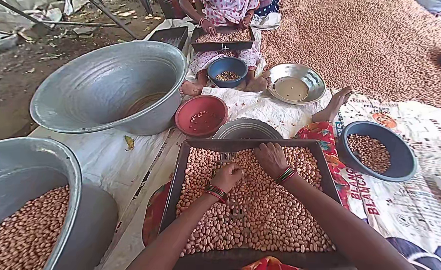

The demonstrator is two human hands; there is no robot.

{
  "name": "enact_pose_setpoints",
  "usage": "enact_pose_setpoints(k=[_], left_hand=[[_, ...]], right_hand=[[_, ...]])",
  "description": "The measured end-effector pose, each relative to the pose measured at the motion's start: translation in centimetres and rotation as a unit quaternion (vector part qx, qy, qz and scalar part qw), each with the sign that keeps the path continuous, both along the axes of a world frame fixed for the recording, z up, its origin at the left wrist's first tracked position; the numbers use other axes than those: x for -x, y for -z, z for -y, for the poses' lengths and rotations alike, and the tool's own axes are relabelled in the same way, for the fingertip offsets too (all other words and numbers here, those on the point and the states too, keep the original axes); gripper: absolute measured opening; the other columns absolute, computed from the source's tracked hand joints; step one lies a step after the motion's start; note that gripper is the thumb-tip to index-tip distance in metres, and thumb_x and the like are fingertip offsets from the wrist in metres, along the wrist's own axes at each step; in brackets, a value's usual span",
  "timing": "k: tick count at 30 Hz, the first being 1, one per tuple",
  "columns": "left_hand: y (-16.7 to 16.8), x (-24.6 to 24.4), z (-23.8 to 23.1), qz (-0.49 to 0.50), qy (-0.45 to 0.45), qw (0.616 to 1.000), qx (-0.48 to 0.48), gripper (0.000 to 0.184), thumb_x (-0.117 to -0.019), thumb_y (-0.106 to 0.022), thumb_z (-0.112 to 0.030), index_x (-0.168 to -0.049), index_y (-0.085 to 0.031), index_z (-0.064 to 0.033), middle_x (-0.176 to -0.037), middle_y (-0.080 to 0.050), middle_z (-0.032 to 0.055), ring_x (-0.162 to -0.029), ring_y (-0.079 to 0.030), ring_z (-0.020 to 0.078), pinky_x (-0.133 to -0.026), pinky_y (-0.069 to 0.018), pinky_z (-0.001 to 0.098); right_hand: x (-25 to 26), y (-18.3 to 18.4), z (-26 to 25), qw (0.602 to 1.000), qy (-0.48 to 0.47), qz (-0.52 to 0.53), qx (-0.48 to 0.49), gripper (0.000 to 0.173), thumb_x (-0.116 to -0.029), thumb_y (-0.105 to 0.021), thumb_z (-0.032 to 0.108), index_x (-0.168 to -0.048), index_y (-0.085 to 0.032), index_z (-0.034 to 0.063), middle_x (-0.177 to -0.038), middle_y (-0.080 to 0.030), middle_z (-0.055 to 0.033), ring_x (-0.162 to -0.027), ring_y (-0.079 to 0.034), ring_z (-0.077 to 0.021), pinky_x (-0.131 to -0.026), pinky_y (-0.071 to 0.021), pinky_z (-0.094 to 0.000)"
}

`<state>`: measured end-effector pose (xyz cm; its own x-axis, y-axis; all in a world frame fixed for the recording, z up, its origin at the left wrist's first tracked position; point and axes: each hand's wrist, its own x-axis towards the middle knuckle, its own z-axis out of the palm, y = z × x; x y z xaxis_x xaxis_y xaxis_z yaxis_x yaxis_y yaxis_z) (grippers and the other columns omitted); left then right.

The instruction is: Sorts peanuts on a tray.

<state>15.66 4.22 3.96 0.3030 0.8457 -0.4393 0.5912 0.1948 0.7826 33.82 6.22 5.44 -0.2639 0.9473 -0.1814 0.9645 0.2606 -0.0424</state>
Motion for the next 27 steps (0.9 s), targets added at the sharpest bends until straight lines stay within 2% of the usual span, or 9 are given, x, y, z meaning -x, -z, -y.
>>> enact_pose_setpoints(k=[1, 3, 5, 8, 10, 13, 16, 23, 27], left_hand=[[0.3, 0.4, 0.2, 0.099, -0.079, 0.992, 0.015, 0.015, -0.1052, -0.054, -0.01, -0.104, -0.062, 0.0015, -0.073, -0.052, 0.0026, -0.058, -0.047, 0.0084, -0.057, -0.041, 0.024], [0.1, 0.7, 0.6, 0.301, -0.2, 0.925, 0.118, 0.025, -0.1088, -0.036, -0.007, -0.089, -0.05, -0.0099, -0.053, -0.04, -0.0095, -0.038, -0.034, -0.0026, -0.038, -0.0292, 0.0126], [-0.1, 1.0, 1.1, 0.371, -0.203, 0.884, 0.197, 0.035, -0.1117, -0.021, -0.02, -0.092, -0.049, -0.0137, -0.053, -0.043, -0.0092, -0.037, -0.032, -0.0028, -0.036, -0.0263, 0.0123], [0.5, 0.5, 2.2, 0.376, -0.151, 0.882, 0.24, 0.055, -0.1125, -0.006, -0.036, -0.096, -0.053, -0.0114, -0.056, -0.051, -0.0054, -0.037, -0.034, -0.0008, -0.036, -0.0277, 0.014], [0.6, 0.1, 2.6, 0.38, -0.133, 0.879, 0.255, 0.06, -0.1118, -0.003, -0.039, -0.089, -0.053, -0.0135, -0.056, -0.053, -0.0056, -0.037, -0.034, -0.0014, -0.036, -0.0273, 0.0136], [-0.1, -0.5, 3.5, 0.326, -0.158, 0.898, 0.25, 0.044, -0.1139, -0.022, -0.025, -0.079, -0.047, -0.0148, -0.054, -0.046, -0.0079, -0.037, -0.03, -0.0023, -0.037, -0.0242, 0.0128], [0.1, -2.1, 5.2, 0.279, -0.194, 0.912, 0.229, 0.035, -0.1125, -0.038, -0.019, -0.08, -0.047, -0.012, -0.054, -0.04, -0.0072, -0.038, -0.031, -0.0007, -0.037, -0.0265, 0.0133], [0.7, -4.6, 7.8, 0.217, -0.028, 0.962, 0.163, 0.028, -0.1108, -0.041, -0.013, -0.115, -0.064, 0.0032, -0.061, -0.046, -0.0076, -0.048, -0.041, -0.0007, -0.049, -0.0354, 0.0154], [0.5, -4.0, 7.2, 0.205, -0.024, 0.969, 0.132, 0.021, -0.1082, -0.046, -0.008, -0.111, -0.064, 0.0029, -0.062, -0.046, -0.0081, -0.048, -0.04, -0.0021, -0.049, -0.0359, 0.0141]], right_hand=[[-0.2, 0.1, 0.0, 1.0, 0.005, -0.02, -0.011, 0.03, -0.1031, -0.042, -0.003, -0.119, -0.065, -0.0109, -0.115, -0.066, -0.0313, -0.11, -0.064, -0.0481, -0.092, -0.0462, -0.0581], [-0.7, 0.2, 0.1, 0.991, 0.018, -0.111, -0.068, 0.029, -0.1024, -0.046, 0.003, -0.113, -0.07, -0.0076, -0.107, -0.071, -0.0286, -0.103, -0.069, -0.0462, -0.087, -0.0512, -0.0577], [-0.4, -1.9, 0.7, 0.976, 0.008, -0.213, -0.045, 0.03, -0.1033, -0.047, 0.008, -0.116, -0.072, -0.0038, -0.112, -0.072, -0.0246, -0.106, -0.07, -0.0417, -0.09, -0.0529, -0.0559], [0.5, -4.7, 3.0, 0.951, -0.078, -0.296, 0.033, 0.032, -0.1036, -0.047, 0.009, -0.124, -0.07, -0.0013, -0.117, -0.072, -0.0223, -0.106, -0.07, -0.0371, -0.091, -0.0538, -0.0516], [0.1, -5.0, 4.4, 0.947, -0.1, -0.303, 0.035, 0.031, -0.1037, -0.049, 0.009, -0.124, -0.07, -0.0024, -0.114, -0.072, -0.0234, -0.102, -0.071, -0.0381, -0.088, -0.0546, -0.0524], [-2.4, -3.9, 6.2, 0.951, -0.084, -0.297, 0.018, 0.027, -0.1028, -0.052, 0.008, -0.114, -0.073, -0.004, -0.109, -0.074, -0.0232, -0.101, -0.073, -0.0386, -0.086, -0.056, -0.0535], [-5.5, -2.9, 8.1, 0.957, -0.05, -0.286, 0.017, 0.025, -0.1014, -0.053, 0.007, -0.11, -0.074, -0.005, -0.106, -0.074, -0.0234, -0.097, -0.073, -0.0393, -0.084, -0.0564, -0.055], [-9.7, -2.9, 12.5, 0.961, 0.033, -0.271, 0.046, 0.024, -0.1007, -0.054, 0.006, -0.107, -0.074, -0.0061, -0.102, -0.074, -0.0235, -0.094, -0.073, -0.0393, -0.082, -0.0553, -0.057], [-9.3, -2.2, 13.9, 0.962, 0.036, -0.252, 0.099, 0.024, -0.1016, -0.054, 0.005, -0.109, -0.074, -0.0062, -0.106, -0.074, -0.0251, -0.1, -0.072, -0.0423, -0.086, -0.0544, -0.0593]])
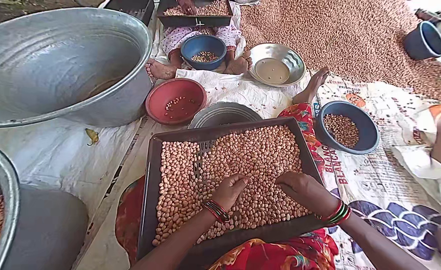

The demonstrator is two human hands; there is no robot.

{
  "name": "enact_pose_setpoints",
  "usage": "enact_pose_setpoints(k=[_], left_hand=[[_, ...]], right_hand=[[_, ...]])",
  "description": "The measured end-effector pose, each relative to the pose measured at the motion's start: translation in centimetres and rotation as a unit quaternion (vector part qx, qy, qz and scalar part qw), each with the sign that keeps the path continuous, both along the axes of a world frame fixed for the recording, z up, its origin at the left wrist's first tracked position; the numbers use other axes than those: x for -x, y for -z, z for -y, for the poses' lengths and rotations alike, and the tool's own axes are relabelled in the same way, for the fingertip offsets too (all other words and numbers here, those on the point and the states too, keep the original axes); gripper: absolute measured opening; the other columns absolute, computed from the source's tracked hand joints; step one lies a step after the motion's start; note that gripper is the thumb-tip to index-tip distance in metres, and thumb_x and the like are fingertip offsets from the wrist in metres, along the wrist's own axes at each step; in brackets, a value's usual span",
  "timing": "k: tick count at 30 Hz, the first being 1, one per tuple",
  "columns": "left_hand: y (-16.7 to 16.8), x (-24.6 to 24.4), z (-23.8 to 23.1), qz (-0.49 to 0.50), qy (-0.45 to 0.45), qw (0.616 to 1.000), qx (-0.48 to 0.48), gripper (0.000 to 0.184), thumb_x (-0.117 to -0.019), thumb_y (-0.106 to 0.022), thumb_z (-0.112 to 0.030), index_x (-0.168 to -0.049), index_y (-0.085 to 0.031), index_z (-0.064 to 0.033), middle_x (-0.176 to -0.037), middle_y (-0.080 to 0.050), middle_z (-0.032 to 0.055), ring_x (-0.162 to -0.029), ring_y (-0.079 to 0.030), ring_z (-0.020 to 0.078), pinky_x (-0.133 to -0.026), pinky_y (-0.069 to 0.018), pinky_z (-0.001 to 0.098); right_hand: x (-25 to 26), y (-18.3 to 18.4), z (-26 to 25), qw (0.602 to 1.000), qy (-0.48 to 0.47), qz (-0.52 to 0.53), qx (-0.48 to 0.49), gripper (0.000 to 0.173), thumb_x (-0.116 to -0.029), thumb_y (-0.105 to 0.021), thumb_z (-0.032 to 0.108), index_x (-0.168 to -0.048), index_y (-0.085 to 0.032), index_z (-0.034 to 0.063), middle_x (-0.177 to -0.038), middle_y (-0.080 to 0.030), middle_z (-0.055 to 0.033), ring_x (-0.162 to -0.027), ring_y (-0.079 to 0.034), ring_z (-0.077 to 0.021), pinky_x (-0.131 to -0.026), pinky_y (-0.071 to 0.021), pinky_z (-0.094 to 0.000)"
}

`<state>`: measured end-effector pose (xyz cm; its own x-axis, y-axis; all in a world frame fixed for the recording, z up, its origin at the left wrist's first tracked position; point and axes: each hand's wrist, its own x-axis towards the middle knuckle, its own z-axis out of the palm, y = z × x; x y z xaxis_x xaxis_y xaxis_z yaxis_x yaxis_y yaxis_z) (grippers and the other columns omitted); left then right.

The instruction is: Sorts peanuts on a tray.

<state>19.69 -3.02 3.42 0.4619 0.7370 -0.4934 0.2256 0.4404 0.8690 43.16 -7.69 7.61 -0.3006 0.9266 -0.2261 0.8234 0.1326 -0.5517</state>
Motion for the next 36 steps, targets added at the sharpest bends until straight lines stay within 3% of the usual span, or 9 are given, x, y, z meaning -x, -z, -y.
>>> enact_pose_setpoints(k=[6, 10, 17, 22, 24, 26, 30, 32, 36], left_hand=[[0.1, 0.4, -0.1, -0.007, -0.029, 1.0, 0.008, 0.022, -0.1085, -0.045, -0.007, -0.106, -0.065, 0.0011, -0.058, -0.044, -0.0092, -0.046, -0.038, -0.0018, -0.046, -0.0332, 0.014], [0.5, 0.6, -0.2, 0.003, -0.051, 0.999, 0.016, 0.022, -0.1084, -0.044, -0.006, -0.104, -0.064, 0.0002, -0.056, -0.043, -0.0097, -0.044, -0.038, -0.0017, -0.044, -0.0322, 0.0136], [0.7, 0.8, -0.2, 0.006, 0.027, 0.991, 0.132, 0.038, -0.114, -0.03, -0.024, -0.105, -0.062, -0.0054, -0.057, -0.045, -0.0079, -0.042, -0.036, 0.0, -0.041, -0.0306, 0.0152], [0.7, 1.7, -0.5, 0.073, -0.044, 0.965, 0.248, 0.06, -0.1123, -0.015, -0.045, -0.072, -0.051, -0.0188, -0.05, -0.046, -0.0075, -0.039, -0.037, 0.0001, -0.039, -0.0299, 0.0154], [-0.3, 3.2, -1.9, 0.085, -0.08, 0.981, 0.155, 0.054, -0.1135, -0.016, -0.033, -0.076, -0.051, -0.0173, -0.054, -0.051, -0.0087, -0.042, -0.043, -0.0015, -0.042, -0.0359, 0.0143], [-1.1, 4.8, -3.8, 0.078, -0.16, 0.981, 0.072, 0.047, -0.1138, -0.022, -0.024, -0.076, -0.049, -0.0161, -0.053, -0.048, -0.0096, -0.038, -0.034, -0.0036, -0.037, -0.0284, 0.0114], [-0.6, 7.6, -7.3, 0.149, -0.36, 0.92, -0.042, 0.045, -0.1138, -0.025, -0.022, -0.078, -0.051, -0.0161, -0.045, -0.039, -0.0123, -0.033, -0.03, -0.0041, -0.034, -0.0262, 0.0111], [-0.3, 8.4, -7.7, 0.176, -0.404, 0.895, -0.07, 0.042, -0.1138, -0.026, -0.021, -0.086, -0.056, -0.0141, -0.044, -0.039, -0.0128, -0.032, -0.031, -0.0043, -0.033, -0.0274, 0.0116], [-0.2, 9.5, -7.2, 0.191, -0.412, 0.887, -0.089, 0.04, -0.1129, -0.023, -0.017, -0.098, -0.06, -0.0125, -0.046, -0.042, -0.0132, -0.032, -0.033, -0.0054, -0.033, -0.0283, 0.0107]], right_hand=[[3.1, 2.0, 1.0, 0.989, -0.06, 0.109, 0.084, 0.028, -0.106, -0.051, 0.014, -0.116, -0.07, -0.0034, -0.104, -0.072, -0.0268, -0.096, -0.071, -0.0479, -0.078, -0.053, -0.0638], [3.9, 6.5, 2.7, 0.971, -0.071, 0.125, -0.191, 0.013, -0.0899, -0.064, 0.006, -0.079, -0.07, 0.0008, -0.059, -0.063, -0.0159, -0.052, -0.067, -0.0357, -0.043, -0.0494, -0.0485], [5.1, 6.1, 1.2, 0.938, -0.05, 0.059, -0.337, 0.022, -0.092, -0.055, 0.013, -0.073, -0.064, 0.0058, -0.052, -0.055, -0.006, -0.044, -0.059, -0.0226, -0.04, -0.0454, -0.036], [9.4, 3.6, -1.2, 0.91, -0.118, -0.048, -0.395, 0.018, -0.0969, -0.058, 0.013, -0.092, -0.072, 0.0043, -0.065, -0.067, -0.006, -0.056, -0.066, -0.0207, -0.052, -0.0522, -0.0334], [11.2, 3.8, -1.5, 0.897, -0.181, -0.085, -0.394, 0.016, -0.0977, -0.059, 0.012, -0.091, -0.073, 0.0077, -0.07, -0.067, -0.0061, -0.065, -0.067, -0.022, -0.059, -0.0534, -0.0348], [13.2, 4.8, -1.3, 0.888, -0.265, -0.087, -0.365, 0.014, -0.0967, -0.062, 0.012, -0.096, -0.076, 0.0131, -0.081, -0.071, -0.0075, -0.079, -0.071, -0.0259, -0.072, -0.0567, -0.0399], [18.6, 7.4, -1.6, 0.847, -0.41, -0.061, -0.332, 0.022, -0.0929, -0.068, 0.007, -0.111, -0.077, 0.0138, -0.12, -0.073, -0.0105, -0.122, -0.065, -0.0325, -0.105, -0.049, -0.053], [21.4, 9.1, -2.6, 0.835, -0.415, -0.041, -0.358, 0.027, -0.0928, -0.065, 0.004, -0.114, -0.077, 0.0133, -0.126, -0.072, -0.0092, -0.127, -0.062, -0.0319, -0.108, -0.0455, -0.0532], [22.5, 9.2, -6.6, 0.894, -0.367, 0.0, -0.256, 0.028, -0.0949, -0.066, 0.008, -0.121, -0.075, 0.0085, -0.126, -0.07, -0.0171, -0.13, -0.058, -0.042, -0.114, -0.0369, -0.0628]])
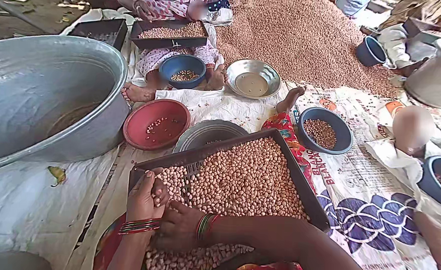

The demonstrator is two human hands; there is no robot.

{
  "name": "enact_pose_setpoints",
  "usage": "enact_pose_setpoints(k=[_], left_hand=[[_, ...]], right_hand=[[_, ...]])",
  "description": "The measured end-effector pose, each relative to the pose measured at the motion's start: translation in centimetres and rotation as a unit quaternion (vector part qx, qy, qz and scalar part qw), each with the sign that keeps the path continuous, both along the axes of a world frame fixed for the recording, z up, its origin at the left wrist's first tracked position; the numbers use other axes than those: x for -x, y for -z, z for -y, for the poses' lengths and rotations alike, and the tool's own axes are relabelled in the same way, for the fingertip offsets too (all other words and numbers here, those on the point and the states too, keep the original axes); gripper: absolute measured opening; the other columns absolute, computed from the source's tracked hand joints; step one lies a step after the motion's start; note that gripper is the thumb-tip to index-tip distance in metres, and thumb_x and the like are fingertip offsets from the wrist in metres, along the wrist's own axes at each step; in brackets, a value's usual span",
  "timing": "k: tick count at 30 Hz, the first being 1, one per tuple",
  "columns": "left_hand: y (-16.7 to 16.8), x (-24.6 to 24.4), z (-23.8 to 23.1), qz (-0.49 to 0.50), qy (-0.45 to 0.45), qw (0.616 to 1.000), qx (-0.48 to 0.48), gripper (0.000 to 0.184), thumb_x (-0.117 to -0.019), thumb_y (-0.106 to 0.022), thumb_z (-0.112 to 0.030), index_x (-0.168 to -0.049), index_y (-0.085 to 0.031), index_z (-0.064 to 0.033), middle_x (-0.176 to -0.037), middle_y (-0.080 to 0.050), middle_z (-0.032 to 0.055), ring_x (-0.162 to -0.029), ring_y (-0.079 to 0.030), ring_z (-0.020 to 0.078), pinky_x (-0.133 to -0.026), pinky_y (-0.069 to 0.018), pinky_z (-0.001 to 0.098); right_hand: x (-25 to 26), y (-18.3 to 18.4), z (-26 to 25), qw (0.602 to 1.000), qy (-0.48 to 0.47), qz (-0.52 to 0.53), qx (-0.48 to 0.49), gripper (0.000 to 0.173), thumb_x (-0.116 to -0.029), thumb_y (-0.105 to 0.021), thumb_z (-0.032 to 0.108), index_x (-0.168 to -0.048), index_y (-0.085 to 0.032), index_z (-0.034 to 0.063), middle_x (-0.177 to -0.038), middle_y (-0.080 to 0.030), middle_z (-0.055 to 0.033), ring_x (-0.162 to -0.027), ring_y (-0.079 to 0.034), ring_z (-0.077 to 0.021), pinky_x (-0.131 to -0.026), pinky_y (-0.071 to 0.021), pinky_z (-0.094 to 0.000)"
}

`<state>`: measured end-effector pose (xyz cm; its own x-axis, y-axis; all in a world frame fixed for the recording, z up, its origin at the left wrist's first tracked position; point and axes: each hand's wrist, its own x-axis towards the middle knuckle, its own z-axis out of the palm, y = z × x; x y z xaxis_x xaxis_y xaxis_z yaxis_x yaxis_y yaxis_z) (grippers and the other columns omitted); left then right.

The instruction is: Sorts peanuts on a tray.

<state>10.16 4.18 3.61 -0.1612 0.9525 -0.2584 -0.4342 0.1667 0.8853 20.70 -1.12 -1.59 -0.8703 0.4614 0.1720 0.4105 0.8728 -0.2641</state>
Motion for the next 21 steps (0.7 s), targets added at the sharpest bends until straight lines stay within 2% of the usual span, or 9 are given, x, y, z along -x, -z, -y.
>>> enact_pose_setpoints(k=[2, 4, 6, 8, 10, 12, 15, 19, 21], left_hand=[[-0.1, 0.2, -0.1, 0.002, 0.012, 0.999, 0.03, 0.039, -0.1133, -0.023, -0.019, -0.1, -0.059, -0.0139, -0.049, -0.045, -0.0125, -0.034, -0.033, -0.005, -0.033, -0.0274, 0.0104], [-0.3, 0.1, -0.3, 0.001, 0.023, 0.997, 0.067, 0.043, -0.1131, -0.024, -0.022, -0.093, -0.061, -0.0141, -0.052, -0.048, -0.0124, -0.035, -0.034, -0.005, -0.034, -0.0275, 0.0101], [-0.5, -0.2, -0.2, -0.018, 0.033, 0.996, 0.086, 0.043, -0.1131, -0.026, -0.023, -0.088, -0.06, -0.0125, -0.049, -0.044, -0.0126, -0.034, -0.033, -0.0046, -0.033, -0.0277, 0.0108], [-0.7, -0.6, 0.0, -0.029, 0.048, 0.994, 0.09, 0.042, -0.1134, -0.027, -0.022, -0.089, -0.059, -0.0112, -0.046, -0.038, -0.0126, -0.033, -0.031, -0.0044, -0.033, -0.0266, 0.0113], [-0.6, -0.9, 0.2, -0.036, 0.061, 0.994, 0.083, 0.04, -0.1128, -0.027, -0.017, -0.091, -0.06, -0.0095, -0.044, -0.036, -0.0123, -0.032, -0.029, -0.0046, -0.032, -0.0255, 0.0114], [-0.5, -1.3, 0.3, -0.05, 0.071, 0.993, 0.078, 0.036, -0.1122, -0.03, -0.015, -0.093, -0.061, -0.0088, -0.044, -0.037, -0.0122, -0.032, -0.029, -0.0048, -0.033, -0.0254, 0.0113], [-0.3, -1.9, 0.2, -0.069, 0.074, 0.991, 0.091, 0.035, -0.1119, -0.033, -0.014, -0.093, -0.061, -0.0083, -0.044, -0.036, -0.0115, -0.032, -0.029, -0.004, -0.032, -0.0246, 0.0122], [-0.1, -2.1, 0.4, -0.093, 0.075, 0.987, 0.105, 0.033, -0.112, -0.034, -0.013, -0.094, -0.06, -0.0058, -0.044, -0.035, -0.0109, -0.032, -0.029, -0.0036, -0.033, -0.0247, 0.0122], [0.1, -2.1, 0.5, -0.101, 0.074, 0.986, 0.108, 0.033, -0.1121, -0.035, -0.014, -0.095, -0.061, -0.0047, -0.045, -0.035, -0.0103, -0.032, -0.029, -0.0031, -0.033, -0.0249, 0.0124]], right_hand=[[-2.1, -0.6, -1.8, 0.995, 0.086, 0.039, 0.03, 0.028, -0.0983, -0.06, 0.008, -0.124, -0.072, 0.0047, -0.13, -0.067, -0.0207, -0.133, -0.055, -0.0442, -0.114, -0.037, -0.0621], [-5.8, -1.2, -2.5, 0.981, 0.187, 0.046, 0.023, 0.026, -0.1, -0.057, 0.009, -0.12, -0.073, 0.0029, -0.125, -0.069, -0.0224, -0.128, -0.059, -0.0444, -0.108, -0.042, -0.0625], [-10.2, -1.2, -2.2, 0.958, 0.276, 0.003, -0.079, 0.016, -0.094, -0.064, 0.008, -0.103, -0.077, 0.004, -0.109, -0.073, -0.0217, -0.11, -0.068, -0.0444, -0.094, -0.0511, -0.0633], [-14.9, -2.2, -1.8, 0.92, 0.355, -0.036, -0.161, 0.012, -0.0903, -0.066, 0.013, -0.092, -0.075, 0.0059, -0.102, -0.074, -0.0194, -0.101, -0.071, -0.0425, -0.085, -0.0553, -0.0608], [-19.2, -5.5, -1.0, 0.892, 0.437, -0.059, -0.104, 0.021, -0.0937, -0.066, 0.019, -0.099, -0.076, 0.0007, -0.107, -0.073, -0.0229, -0.105, -0.07, -0.046, -0.086, -0.0537, -0.0625], [-22.6, -8.9, -0.4, 0.861, 0.502, -0.083, -0.011, 0.025, -0.0985, -0.061, 0.014, -0.106, -0.074, -0.006, -0.11, -0.073, -0.0262, -0.107, -0.069, -0.0463, -0.093, -0.0521, -0.0609], [-25.1, -10.4, 0.0, 0.846, 0.52, -0.085, 0.081, 0.027, -0.1027, -0.052, 0.008, -0.113, -0.072, -0.0088, -0.112, -0.072, -0.0276, -0.106, -0.069, -0.0433, -0.095, -0.0514, -0.0559], [-23.5, -8.1, -0.4, 0.876, 0.476, -0.035, 0.063, 0.026, -0.1007, -0.053, 0.005, -0.109, -0.074, -0.007, -0.103, -0.073, -0.0275, -0.099, -0.072, -0.0451, -0.087, -0.0544, -0.0586], [-22.7, -7.7, -1.2, 0.866, 0.49, 0.055, 0.091, 0.03, -0.1036, -0.049, 0.01, -0.117, -0.073, -0.0043, -0.106, -0.073, -0.028, -0.101, -0.071, -0.0462, -0.089, -0.052, -0.0609]])
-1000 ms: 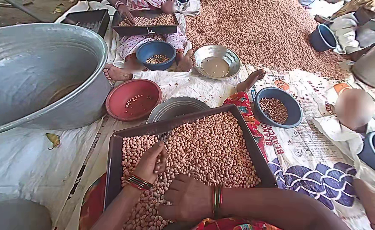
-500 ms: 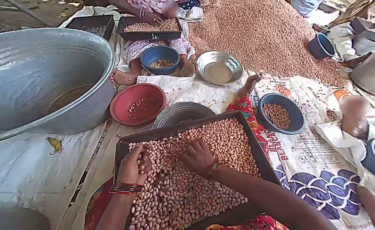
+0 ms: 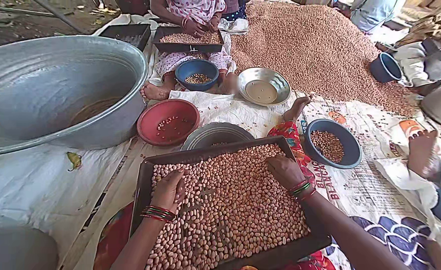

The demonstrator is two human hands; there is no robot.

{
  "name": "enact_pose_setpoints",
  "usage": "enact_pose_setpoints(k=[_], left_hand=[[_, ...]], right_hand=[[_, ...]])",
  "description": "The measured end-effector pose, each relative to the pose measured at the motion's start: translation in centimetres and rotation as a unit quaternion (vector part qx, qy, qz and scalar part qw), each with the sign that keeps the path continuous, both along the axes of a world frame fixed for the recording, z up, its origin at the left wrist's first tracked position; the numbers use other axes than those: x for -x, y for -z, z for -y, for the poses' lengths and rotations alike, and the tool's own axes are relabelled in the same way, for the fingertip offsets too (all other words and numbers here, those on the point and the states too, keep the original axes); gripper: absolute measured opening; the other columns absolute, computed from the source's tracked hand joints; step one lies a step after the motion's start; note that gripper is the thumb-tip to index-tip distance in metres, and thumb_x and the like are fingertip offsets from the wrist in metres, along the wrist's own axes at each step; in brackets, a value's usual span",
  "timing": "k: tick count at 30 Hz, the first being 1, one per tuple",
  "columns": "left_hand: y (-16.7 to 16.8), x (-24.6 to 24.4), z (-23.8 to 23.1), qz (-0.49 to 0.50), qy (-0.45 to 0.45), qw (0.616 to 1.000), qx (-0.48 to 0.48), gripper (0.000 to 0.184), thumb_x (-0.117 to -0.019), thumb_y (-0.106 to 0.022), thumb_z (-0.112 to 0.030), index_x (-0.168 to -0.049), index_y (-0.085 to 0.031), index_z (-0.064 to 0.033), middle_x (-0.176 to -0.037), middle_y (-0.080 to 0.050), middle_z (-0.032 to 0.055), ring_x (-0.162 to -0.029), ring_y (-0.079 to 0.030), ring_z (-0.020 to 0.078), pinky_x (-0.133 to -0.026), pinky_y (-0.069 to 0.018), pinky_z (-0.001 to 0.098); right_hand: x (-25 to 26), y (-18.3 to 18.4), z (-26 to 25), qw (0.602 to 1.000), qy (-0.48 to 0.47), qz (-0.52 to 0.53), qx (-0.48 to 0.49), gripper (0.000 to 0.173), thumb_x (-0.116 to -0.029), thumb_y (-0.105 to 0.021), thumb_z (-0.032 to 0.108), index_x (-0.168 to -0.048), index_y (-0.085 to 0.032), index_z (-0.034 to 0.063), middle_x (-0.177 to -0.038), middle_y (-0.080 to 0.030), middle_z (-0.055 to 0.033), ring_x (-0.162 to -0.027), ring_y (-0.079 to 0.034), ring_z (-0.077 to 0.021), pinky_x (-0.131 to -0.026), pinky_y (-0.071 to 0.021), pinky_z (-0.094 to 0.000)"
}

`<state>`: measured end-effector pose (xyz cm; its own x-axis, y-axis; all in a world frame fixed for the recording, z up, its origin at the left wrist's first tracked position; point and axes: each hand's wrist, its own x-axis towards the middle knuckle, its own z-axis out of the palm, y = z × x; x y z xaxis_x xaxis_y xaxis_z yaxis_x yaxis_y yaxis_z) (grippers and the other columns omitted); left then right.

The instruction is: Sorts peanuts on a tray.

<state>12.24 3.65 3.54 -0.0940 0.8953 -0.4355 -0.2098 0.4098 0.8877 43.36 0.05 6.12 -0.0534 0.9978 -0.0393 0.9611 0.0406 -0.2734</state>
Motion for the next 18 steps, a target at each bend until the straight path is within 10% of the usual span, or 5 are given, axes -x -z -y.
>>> enact_pose_setpoints(k=[4, 11, 18], left_hand=[[0.0, 0.0, 0.0, -0.017, -0.002, 1.0, 0.009, 0.031, -0.1118, -0.037, -0.014, -0.095, -0.061, -0.0046, -0.046, -0.035, -0.0097, -0.033, -0.029, -0.0023, -0.033, -0.0245, 0.0132], [0.1, -0.5, 0.1, -0.025, 0.037, 0.999, 0.016, 0.031, -0.1115, -0.038, -0.013, -0.094, -0.062, -0.0039, -0.046, -0.037, -0.0097, -0.034, -0.03, -0.0023, -0.034, -0.0258, 0.0128], [0.0, -0.3, 0.2, -0.023, 0.051, 0.998, 0.02, 0.031, -0.1115, -0.038, -0.013, -0.095, -0.062, -0.0033, -0.048, -0.037, -0.0091, -0.035, -0.031, -0.0017, -0.035, -0.0261, 0.0129]], right_hand=[[1.1, -2.2, -1.7, 0.971, 0.033, 0.084, 0.223, 0.038, -0.1103, -0.038, 0.02, -0.134, -0.061, -0.0002, -0.123, -0.068, -0.0285, -0.117, -0.064, -0.0472, -0.098, -0.0437, -0.0633], [0.4, -1.0, -1.1, 0.999, 0.017, -0.042, -0.02, 0.03, -0.1034, -0.048, 0.008, -0.115, -0.072, -0.0049, -0.108, -0.072, -0.0272, -0.101, -0.071, -0.046, -0.086, -0.0525, -0.0613], [2.4, 0.4, -3.7, 0.999, -0.038, 0.005, 0.008, 0.031, -0.1039, -0.052, 0.015, -0.119, -0.072, -0.0041, -0.115, -0.068, -0.0308, -0.112, -0.065, -0.0483, -0.095, -0.0487, -0.0591]])
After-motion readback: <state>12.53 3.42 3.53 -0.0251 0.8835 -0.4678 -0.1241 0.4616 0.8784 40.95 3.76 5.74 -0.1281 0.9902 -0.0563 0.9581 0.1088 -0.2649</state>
